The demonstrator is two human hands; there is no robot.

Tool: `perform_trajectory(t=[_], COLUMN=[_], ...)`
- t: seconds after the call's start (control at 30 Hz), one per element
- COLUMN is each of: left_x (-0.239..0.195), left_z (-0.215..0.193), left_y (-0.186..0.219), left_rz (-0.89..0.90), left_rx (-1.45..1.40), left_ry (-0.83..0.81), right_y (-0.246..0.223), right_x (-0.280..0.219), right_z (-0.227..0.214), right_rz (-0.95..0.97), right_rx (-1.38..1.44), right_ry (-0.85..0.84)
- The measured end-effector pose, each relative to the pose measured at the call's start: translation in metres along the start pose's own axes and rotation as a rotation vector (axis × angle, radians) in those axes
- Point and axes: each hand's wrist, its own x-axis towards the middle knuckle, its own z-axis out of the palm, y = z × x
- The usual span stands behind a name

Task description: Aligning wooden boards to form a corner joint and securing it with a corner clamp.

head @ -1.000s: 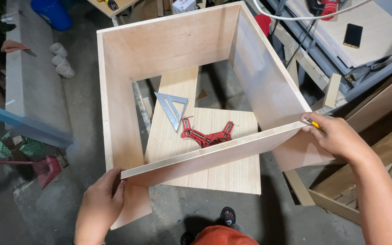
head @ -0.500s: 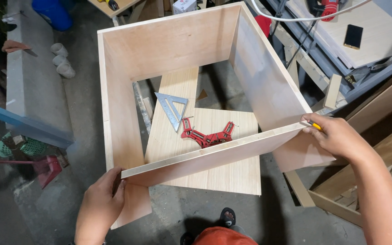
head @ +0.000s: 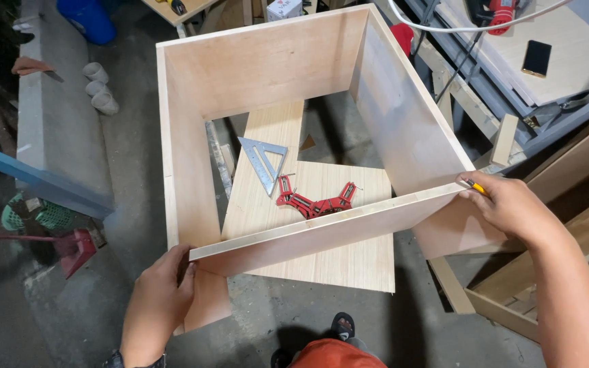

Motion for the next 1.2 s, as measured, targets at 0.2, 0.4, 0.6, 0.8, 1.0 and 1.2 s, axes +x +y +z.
perform_trajectory(t=[0.2,0.4,0.6,0.8,1.0,1.2], left_x=[-0.003,0.009,0.01,0.027,0.018,0.015], left_z=[-0.015,-0.029,-0.043,-0.026,-0.007,0.001], left_y=[0.014,-0.004,0.014,-0.011,-0.014,-0.019], left_rz=[-0.018,0.047,0.108,0.261,0.207,0.247], left_rx=[-0.049,-0.188,0.003,0.177,0.121,0.096], left_ry=[-0.071,-0.175,-0.296,-0.296,-0.155,-0.085], right_y=[-0.002,0.03,0.097,0.129,0.188,0.212], right_x=[0.0,0.014,0.046,0.067,0.107,0.132], right_z=[-0.003,0.016,0.058,0.088,0.132,0.148], right_rz=[0.042,-0.012,-0.068,-0.277,-0.492,-0.399], right_rx=[-0.003,-0.046,-0.235,0.135,0.498,0.587], right_ry=[-0.038,0.045,0.238,0.338,0.348,0.25])
